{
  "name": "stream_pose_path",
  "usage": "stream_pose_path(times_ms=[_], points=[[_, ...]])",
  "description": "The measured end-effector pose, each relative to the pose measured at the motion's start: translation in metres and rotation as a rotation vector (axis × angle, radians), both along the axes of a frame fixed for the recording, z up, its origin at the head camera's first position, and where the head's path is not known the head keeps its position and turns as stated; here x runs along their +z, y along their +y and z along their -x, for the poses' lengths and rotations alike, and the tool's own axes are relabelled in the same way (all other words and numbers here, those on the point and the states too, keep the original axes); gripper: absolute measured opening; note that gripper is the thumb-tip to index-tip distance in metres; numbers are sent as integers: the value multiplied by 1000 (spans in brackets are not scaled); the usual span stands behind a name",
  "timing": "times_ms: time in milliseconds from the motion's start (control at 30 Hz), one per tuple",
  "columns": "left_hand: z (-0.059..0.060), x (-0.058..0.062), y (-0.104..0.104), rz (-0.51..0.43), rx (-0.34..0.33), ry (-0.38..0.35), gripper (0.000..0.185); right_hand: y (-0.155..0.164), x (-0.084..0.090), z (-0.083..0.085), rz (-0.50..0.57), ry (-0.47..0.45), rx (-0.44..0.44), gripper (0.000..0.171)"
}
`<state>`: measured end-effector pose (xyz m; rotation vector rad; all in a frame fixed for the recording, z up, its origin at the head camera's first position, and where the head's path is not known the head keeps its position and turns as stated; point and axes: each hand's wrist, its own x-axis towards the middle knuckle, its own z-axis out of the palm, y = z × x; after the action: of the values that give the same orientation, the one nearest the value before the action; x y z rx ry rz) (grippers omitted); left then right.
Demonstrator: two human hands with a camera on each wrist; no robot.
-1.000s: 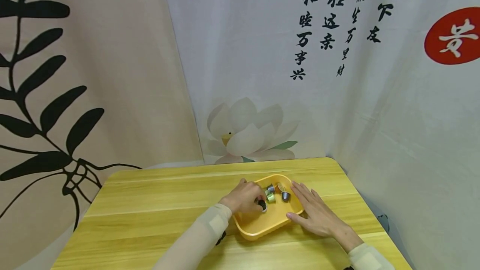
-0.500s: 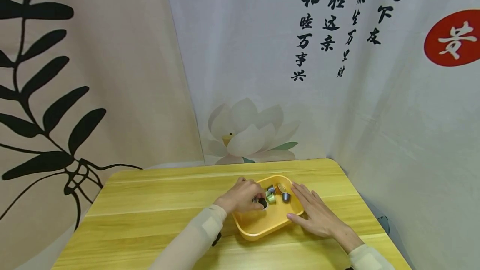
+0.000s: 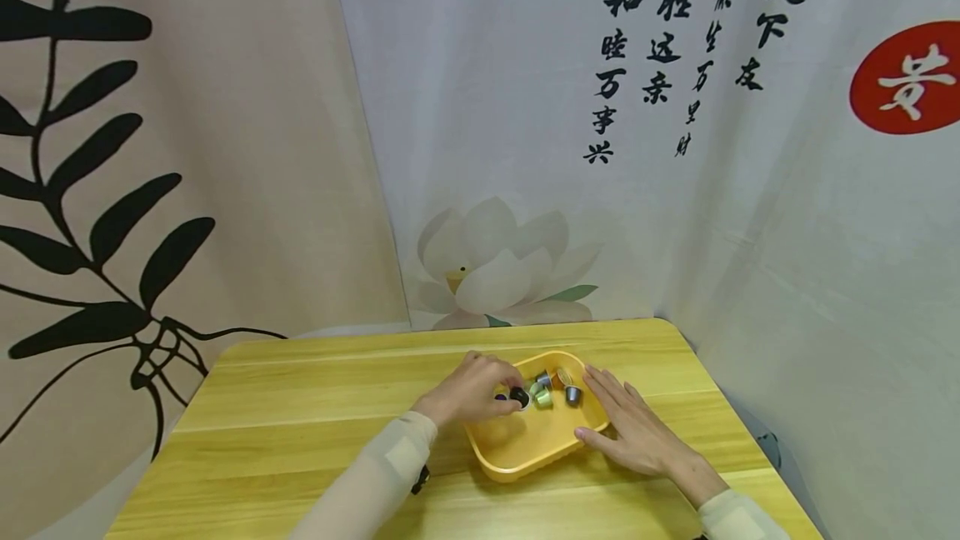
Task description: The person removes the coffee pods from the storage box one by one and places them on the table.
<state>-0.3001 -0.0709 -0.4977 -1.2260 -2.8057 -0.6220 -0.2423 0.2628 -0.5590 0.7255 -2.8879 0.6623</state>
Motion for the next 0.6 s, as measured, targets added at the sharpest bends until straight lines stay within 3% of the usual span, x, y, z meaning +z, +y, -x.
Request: stream_pose_path(times_ms=[233, 600], points=[[-1, 1, -14, -121, -23, 39, 20, -1, 0, 0, 6, 5, 2, 93], [-2, -4, -37, -201, 52, -85, 22, -1, 0, 0, 5, 4, 1, 93]])
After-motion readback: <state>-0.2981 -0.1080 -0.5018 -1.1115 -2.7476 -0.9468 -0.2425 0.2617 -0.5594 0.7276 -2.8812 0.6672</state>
